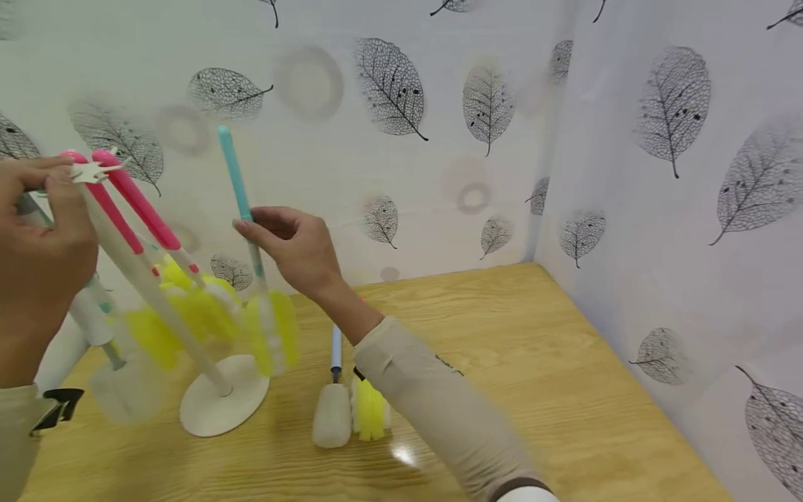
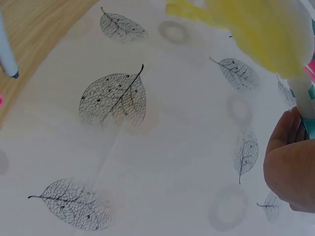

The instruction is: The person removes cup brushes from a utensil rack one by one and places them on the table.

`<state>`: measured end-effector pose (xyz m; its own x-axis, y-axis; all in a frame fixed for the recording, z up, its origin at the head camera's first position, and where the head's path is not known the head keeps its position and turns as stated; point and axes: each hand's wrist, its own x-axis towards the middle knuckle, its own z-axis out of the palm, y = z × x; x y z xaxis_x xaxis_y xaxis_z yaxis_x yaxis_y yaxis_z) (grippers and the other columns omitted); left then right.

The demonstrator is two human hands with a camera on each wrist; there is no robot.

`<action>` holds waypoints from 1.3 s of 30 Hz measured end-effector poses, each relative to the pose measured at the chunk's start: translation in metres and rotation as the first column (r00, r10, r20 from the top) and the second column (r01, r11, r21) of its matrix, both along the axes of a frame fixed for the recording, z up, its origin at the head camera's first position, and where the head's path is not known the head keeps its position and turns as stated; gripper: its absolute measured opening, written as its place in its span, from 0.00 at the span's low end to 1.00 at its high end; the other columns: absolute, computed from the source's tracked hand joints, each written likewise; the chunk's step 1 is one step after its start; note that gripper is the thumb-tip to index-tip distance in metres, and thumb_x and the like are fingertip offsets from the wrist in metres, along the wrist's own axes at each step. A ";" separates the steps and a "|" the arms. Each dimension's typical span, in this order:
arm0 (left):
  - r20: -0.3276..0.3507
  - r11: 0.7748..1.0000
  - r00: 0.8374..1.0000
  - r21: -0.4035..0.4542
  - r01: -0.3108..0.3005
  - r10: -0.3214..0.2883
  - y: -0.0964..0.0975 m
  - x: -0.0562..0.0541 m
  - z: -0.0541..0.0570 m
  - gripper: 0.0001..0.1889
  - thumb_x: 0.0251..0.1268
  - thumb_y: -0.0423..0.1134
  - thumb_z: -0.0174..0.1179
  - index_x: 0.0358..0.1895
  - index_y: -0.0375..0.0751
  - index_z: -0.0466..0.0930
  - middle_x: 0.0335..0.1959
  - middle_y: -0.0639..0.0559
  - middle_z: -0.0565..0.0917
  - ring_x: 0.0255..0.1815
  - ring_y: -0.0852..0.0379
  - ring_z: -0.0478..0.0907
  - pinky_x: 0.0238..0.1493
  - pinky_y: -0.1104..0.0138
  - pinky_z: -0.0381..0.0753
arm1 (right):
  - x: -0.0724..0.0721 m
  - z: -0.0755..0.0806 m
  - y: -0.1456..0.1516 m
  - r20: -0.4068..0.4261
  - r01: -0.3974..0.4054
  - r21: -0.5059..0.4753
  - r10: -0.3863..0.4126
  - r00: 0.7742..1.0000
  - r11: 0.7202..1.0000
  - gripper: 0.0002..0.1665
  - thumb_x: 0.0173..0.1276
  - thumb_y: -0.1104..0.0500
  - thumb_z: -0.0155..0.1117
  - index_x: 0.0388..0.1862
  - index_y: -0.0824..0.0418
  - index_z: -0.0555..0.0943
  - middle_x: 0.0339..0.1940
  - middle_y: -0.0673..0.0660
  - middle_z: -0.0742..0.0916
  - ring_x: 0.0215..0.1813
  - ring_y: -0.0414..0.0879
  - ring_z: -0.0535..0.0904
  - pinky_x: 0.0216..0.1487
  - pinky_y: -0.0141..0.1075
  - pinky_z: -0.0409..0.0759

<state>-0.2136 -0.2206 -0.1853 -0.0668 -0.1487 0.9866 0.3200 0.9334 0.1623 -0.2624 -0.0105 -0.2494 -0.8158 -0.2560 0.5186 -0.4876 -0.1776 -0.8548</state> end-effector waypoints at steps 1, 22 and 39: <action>0.006 1.000 1.000 0.000 -0.001 0.001 -0.001 0.000 0.000 0.21 0.64 0.44 0.50 0.32 0.27 0.84 0.38 0.45 0.87 0.38 0.36 0.81 0.41 0.80 0.59 | -0.002 -0.002 0.006 -0.004 0.008 -0.003 -0.008 1.000 1.000 0.18 0.64 0.60 0.66 0.51 0.67 0.81 0.42 0.55 0.87 0.45 0.46 0.84 0.47 0.36 0.80; 0.098 0.999 0.994 0.000 0.053 -0.053 -0.004 0.001 -0.004 0.24 0.66 0.47 0.48 0.40 0.25 0.82 0.45 0.41 0.84 0.49 0.40 0.79 0.53 0.60 0.73 | -0.029 -0.068 0.139 0.253 0.188 0.173 -0.228 0.940 0.967 0.25 0.67 0.54 0.64 0.57 0.70 0.77 0.48 0.64 0.85 0.46 0.51 0.84 0.49 0.37 0.79; 0.176 0.995 0.980 -0.018 0.094 -0.089 -0.010 0.004 -0.007 0.24 0.69 0.49 0.47 0.51 0.30 0.80 0.55 0.49 0.81 0.56 0.50 0.77 0.58 0.64 0.69 | -0.030 -0.131 0.168 0.567 -0.002 0.255 -0.148 0.811 0.967 0.22 0.72 0.60 0.56 0.55 0.77 0.75 0.44 0.66 0.85 0.50 0.57 0.82 0.49 0.39 0.79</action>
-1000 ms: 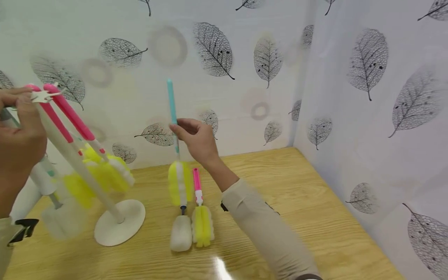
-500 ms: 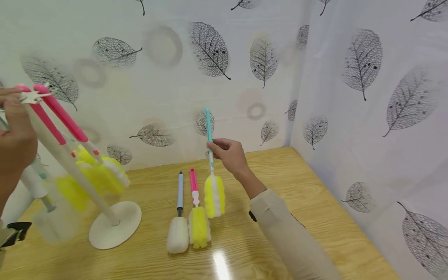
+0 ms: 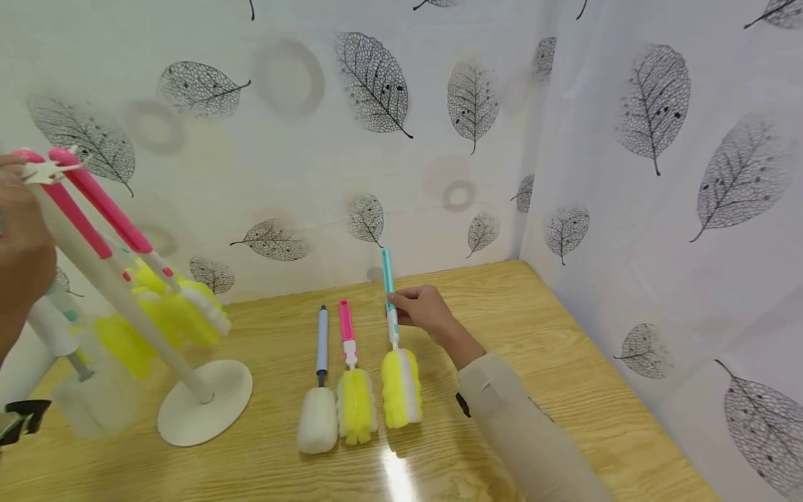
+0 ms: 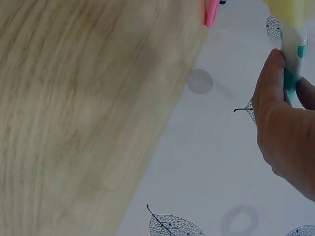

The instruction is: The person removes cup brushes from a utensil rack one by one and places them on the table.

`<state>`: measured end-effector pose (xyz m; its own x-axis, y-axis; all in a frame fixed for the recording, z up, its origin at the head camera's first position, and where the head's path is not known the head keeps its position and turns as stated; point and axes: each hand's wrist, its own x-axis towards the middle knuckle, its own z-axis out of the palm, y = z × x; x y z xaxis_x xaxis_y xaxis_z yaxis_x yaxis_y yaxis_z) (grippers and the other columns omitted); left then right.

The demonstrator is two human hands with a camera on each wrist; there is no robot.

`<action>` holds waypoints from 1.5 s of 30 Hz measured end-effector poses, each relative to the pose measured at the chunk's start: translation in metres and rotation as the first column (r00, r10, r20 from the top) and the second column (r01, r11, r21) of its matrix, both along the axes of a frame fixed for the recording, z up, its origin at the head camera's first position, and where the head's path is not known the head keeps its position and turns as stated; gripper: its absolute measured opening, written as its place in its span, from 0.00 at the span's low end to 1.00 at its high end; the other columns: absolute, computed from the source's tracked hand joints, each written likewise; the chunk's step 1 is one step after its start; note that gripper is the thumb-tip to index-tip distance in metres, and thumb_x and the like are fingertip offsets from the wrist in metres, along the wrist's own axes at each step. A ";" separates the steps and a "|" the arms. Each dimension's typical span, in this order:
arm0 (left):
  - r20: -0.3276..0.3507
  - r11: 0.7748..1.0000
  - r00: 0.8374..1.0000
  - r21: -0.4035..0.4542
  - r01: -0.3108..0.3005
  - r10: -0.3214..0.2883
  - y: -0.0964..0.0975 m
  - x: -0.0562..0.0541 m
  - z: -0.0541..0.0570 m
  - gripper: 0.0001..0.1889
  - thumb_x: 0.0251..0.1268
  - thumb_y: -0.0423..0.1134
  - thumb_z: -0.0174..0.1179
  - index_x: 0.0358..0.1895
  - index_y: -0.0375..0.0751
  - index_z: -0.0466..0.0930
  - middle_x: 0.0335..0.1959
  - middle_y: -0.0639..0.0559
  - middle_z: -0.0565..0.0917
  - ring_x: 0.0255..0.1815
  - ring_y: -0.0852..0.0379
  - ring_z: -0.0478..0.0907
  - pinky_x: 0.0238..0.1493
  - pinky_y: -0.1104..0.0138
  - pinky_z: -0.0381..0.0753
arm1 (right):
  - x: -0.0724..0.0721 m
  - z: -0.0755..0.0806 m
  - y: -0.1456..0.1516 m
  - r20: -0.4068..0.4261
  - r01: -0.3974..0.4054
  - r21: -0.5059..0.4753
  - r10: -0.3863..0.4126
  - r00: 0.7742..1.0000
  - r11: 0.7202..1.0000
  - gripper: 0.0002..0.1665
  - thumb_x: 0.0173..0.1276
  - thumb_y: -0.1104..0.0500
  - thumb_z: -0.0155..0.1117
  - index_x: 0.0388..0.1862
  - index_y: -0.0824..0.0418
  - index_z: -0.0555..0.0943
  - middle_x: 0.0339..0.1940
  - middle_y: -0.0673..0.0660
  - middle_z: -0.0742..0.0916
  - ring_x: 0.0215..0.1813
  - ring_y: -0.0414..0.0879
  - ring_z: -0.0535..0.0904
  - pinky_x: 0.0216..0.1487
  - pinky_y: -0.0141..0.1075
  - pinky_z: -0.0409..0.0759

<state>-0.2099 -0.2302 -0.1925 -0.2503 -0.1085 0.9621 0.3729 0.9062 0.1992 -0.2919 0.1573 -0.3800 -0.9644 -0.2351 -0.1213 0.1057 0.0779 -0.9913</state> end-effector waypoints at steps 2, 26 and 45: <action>0.008 1.000 1.000 0.004 0.008 -0.008 -0.001 0.001 0.000 0.24 0.69 0.49 0.47 0.51 0.30 0.80 0.55 0.50 0.81 0.56 0.52 0.77 0.58 0.62 0.70 | 0.000 -0.005 0.000 0.030 -0.024 -0.011 0.025 0.999 1.000 0.22 0.73 0.61 0.54 0.56 0.78 0.74 0.44 0.66 0.85 0.50 0.58 0.82 0.49 0.40 0.79; -0.074 0.998 0.997 0.068 0.004 0.001 0.005 -0.003 0.003 0.23 0.66 0.46 0.50 0.44 0.26 0.82 0.49 0.44 0.84 0.52 0.47 0.80 0.56 0.67 0.70 | -0.011 -0.052 -0.001 0.230 0.023 0.004 -0.023 0.973 1.000 0.21 0.73 0.61 0.53 0.57 0.75 0.73 0.44 0.68 0.85 0.37 0.46 0.84 0.42 0.35 0.81; -0.128 0.998 0.991 0.064 -0.014 0.023 0.004 -0.006 0.003 0.21 0.65 0.43 0.51 0.41 0.25 0.82 0.45 0.42 0.85 0.49 0.44 0.81 0.54 0.60 0.74 | -0.020 -0.060 -0.015 0.223 -0.033 0.137 0.002 0.975 0.990 0.18 0.69 0.66 0.57 0.53 0.78 0.76 0.28 0.57 0.84 0.27 0.41 0.81 0.36 0.34 0.82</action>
<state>-0.2157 -0.2258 -0.1894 -0.1220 -0.1734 0.9773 0.3826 0.9003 0.2075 -0.3123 0.1425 -0.4402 -0.9055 -0.2171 -0.3646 0.3193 0.2171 -0.9224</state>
